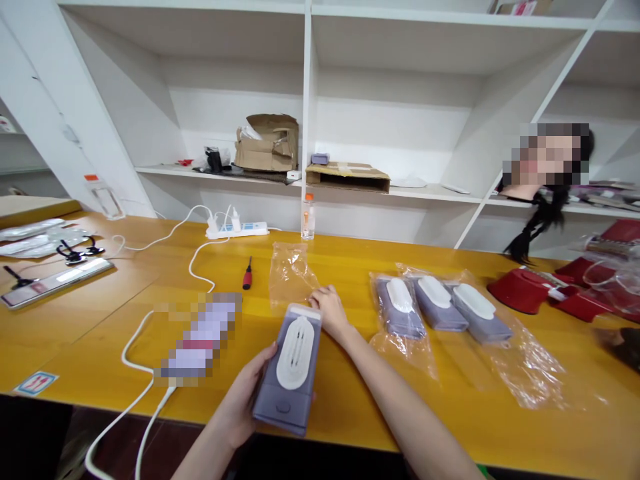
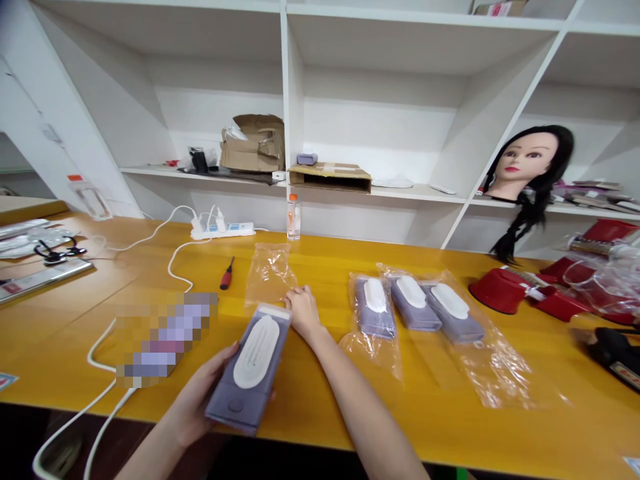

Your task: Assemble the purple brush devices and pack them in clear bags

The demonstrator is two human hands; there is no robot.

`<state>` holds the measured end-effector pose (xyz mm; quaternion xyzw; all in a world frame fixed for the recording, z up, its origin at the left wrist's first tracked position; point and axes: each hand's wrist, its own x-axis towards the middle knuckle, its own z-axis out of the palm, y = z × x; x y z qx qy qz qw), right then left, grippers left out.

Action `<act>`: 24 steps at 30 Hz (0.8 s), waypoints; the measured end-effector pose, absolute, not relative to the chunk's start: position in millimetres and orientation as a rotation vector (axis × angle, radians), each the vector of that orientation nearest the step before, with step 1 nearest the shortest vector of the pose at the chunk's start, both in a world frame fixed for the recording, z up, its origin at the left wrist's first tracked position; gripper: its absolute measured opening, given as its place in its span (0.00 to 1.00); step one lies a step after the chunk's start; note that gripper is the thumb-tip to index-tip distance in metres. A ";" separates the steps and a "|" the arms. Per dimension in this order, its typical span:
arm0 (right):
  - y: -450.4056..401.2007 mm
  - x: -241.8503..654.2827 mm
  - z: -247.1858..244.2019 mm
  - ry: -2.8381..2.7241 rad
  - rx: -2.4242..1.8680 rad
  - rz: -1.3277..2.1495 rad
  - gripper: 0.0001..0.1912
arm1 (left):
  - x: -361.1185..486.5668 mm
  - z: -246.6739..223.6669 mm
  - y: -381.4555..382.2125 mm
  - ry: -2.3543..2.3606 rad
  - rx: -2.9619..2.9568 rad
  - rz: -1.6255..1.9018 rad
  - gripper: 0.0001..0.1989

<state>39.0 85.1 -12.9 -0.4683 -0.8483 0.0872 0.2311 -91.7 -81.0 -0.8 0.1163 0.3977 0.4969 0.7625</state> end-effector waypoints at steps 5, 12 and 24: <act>88.1 54.7 -13.7 -2.078 -1.315 0.339 0.05 | -92.0 -1.3 -71.3 0.840 0.257 1.075 0.25; 73.9 65.3 -2.1 -1.931 -1.182 0.451 0.05 | -92.0 -3.5 -68.2 0.888 0.329 1.024 0.26; 52.1 83.4 13.5 -1.957 -0.844 0.383 0.08 | -98.4 3.7 -54.6 0.958 0.440 1.065 0.23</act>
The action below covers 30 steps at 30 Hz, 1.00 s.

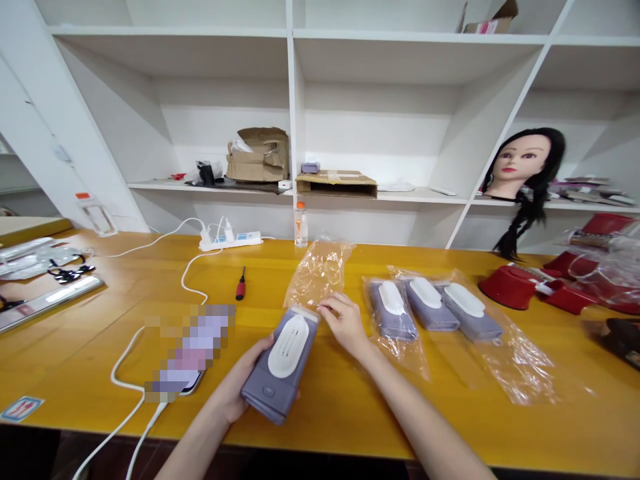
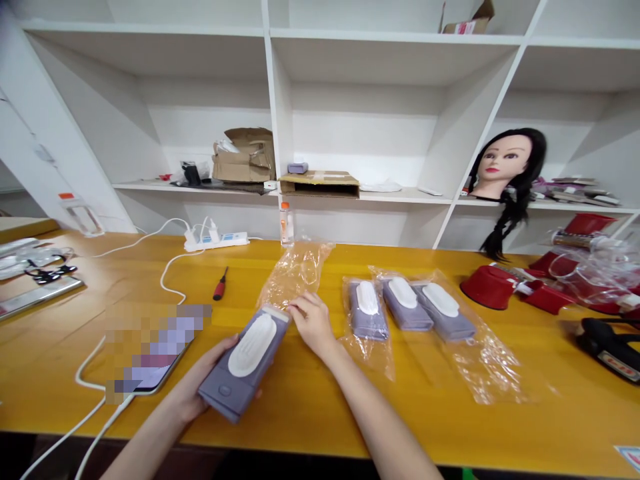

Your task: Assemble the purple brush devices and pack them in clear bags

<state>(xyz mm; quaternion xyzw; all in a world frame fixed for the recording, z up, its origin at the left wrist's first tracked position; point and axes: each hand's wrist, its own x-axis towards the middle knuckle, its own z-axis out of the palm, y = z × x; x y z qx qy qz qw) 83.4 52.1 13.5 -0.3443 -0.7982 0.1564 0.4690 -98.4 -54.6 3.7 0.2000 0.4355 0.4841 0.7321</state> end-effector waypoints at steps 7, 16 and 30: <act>53.1 79.6 13.4 -1.929 -0.790 0.338 0.07 | -96.4 3.9 -39.2 0.845 0.500 1.019 0.26; 59.3 86.3 10.2 -1.845 -0.890 0.012 0.09 | -88.4 19.2 -15.8 0.900 0.577 0.987 0.28; 59.1 92.7 16.3 -1.926 -0.937 -0.578 0.14 | -74.6 5.2 -4.6 0.794 0.711 1.137 0.22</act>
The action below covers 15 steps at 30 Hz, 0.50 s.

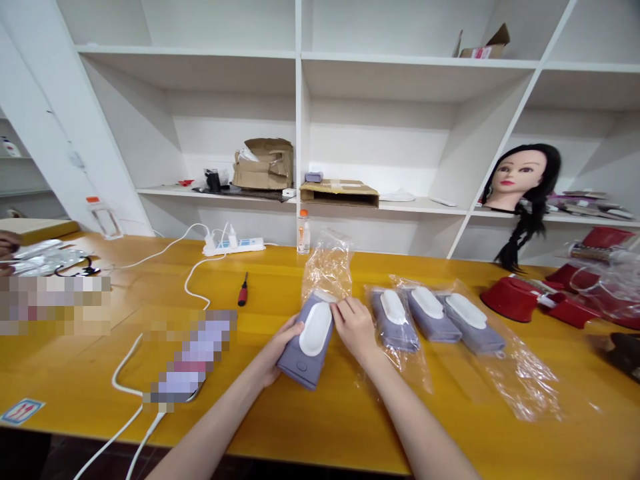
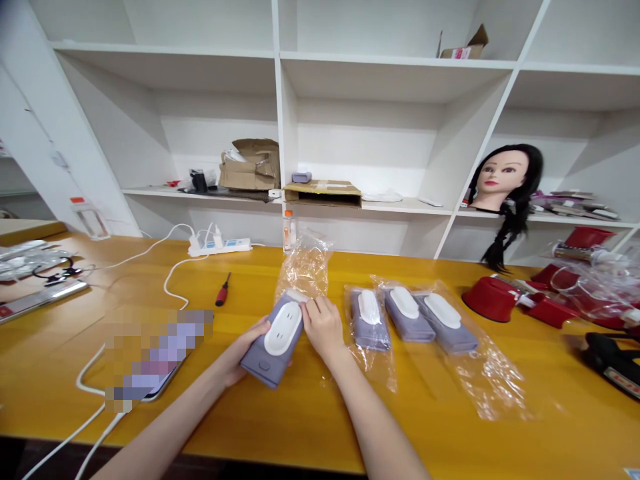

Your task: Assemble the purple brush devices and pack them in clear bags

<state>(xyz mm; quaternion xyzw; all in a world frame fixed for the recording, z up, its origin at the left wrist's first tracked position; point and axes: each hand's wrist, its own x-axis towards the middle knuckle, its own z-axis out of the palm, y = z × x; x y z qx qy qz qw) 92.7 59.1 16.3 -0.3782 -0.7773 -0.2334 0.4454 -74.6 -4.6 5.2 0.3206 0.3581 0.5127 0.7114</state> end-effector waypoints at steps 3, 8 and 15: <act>55.8 91.0 17.0 -1.952 -0.884 -0.654 0.14 | -74.6 8.7 -6.2 0.693 0.613 1.116 0.26; 47.3 88.7 22.4 -1.944 -0.869 -0.625 0.07 | -72.6 6.2 -11.5 0.653 0.617 1.135 0.25; 42.2 85.7 31.8 -1.829 -0.857 -0.245 0.07 | -67.6 -2.3 -8.5 0.821 0.806 1.214 0.22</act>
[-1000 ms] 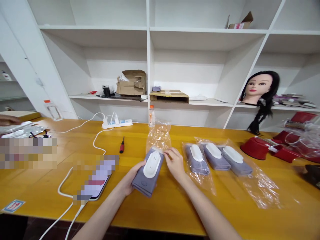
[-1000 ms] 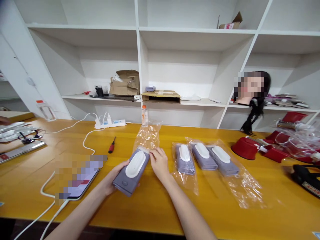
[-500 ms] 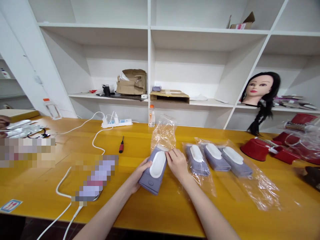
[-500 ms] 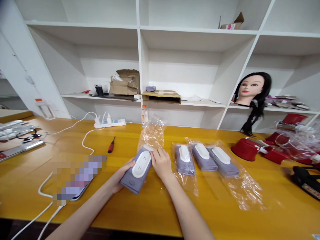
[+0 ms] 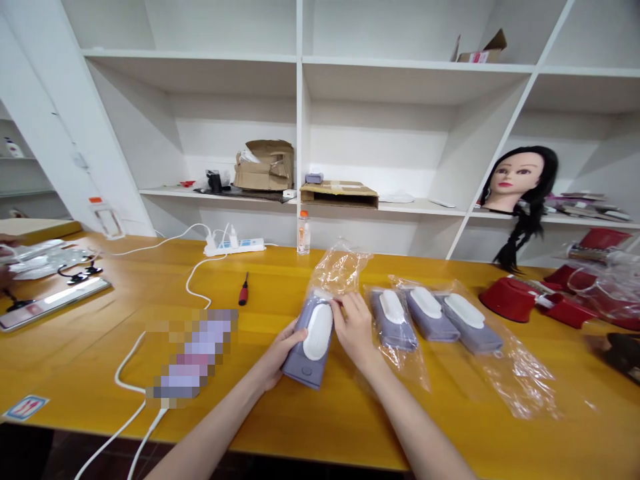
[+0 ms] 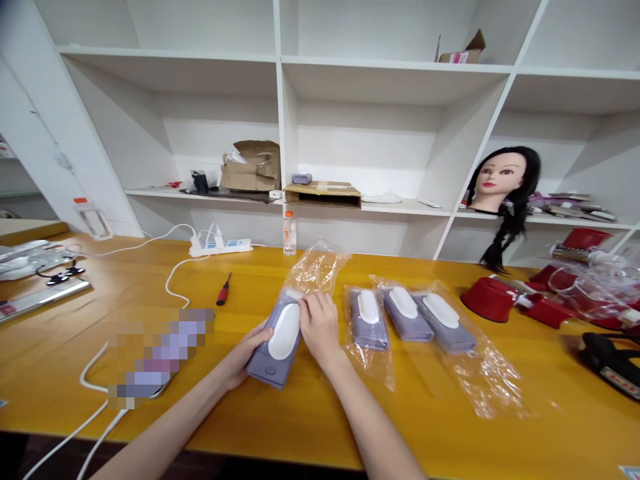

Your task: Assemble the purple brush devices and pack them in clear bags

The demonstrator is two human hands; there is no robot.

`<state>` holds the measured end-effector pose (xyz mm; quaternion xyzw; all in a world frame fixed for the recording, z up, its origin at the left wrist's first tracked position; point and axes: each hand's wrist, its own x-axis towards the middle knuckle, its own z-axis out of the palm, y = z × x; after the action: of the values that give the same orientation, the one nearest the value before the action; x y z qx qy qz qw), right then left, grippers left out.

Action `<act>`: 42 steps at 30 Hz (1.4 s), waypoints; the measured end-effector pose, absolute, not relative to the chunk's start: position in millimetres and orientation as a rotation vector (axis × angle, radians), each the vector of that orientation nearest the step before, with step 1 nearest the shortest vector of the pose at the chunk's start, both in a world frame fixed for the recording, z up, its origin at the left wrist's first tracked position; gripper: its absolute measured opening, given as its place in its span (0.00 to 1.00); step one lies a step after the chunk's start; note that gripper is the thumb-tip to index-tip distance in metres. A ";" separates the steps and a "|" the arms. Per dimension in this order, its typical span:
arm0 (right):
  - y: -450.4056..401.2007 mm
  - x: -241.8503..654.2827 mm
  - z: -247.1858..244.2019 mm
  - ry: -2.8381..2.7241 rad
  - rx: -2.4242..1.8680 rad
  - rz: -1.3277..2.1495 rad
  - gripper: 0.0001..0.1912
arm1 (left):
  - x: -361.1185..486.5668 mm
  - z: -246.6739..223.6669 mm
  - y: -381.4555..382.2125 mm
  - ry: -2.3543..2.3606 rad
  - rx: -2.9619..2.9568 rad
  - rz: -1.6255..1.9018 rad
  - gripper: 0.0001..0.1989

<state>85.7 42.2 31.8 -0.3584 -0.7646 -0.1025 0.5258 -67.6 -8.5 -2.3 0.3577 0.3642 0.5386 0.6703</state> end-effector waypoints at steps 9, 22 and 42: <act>30.1 84.1 21.0 -1.959 -0.623 -0.148 0.13 | -71.8 1.6 -3.5 0.750 0.615 1.372 0.22; 51.0 88.7 43.2 -0.950 -0.847 0.990 0.31 | -68.8 8.1 -11.2 0.571 0.592 1.216 0.30; 58.0 79.3 32.5 -0.791 -0.831 1.651 0.08 | -62.8 14.2 4.4 0.444 0.687 1.138 0.33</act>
<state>79.3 58.0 32.5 -0.3492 -0.3320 0.6934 0.5358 -62.8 4.4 14.2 0.3162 0.2042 0.5238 0.7642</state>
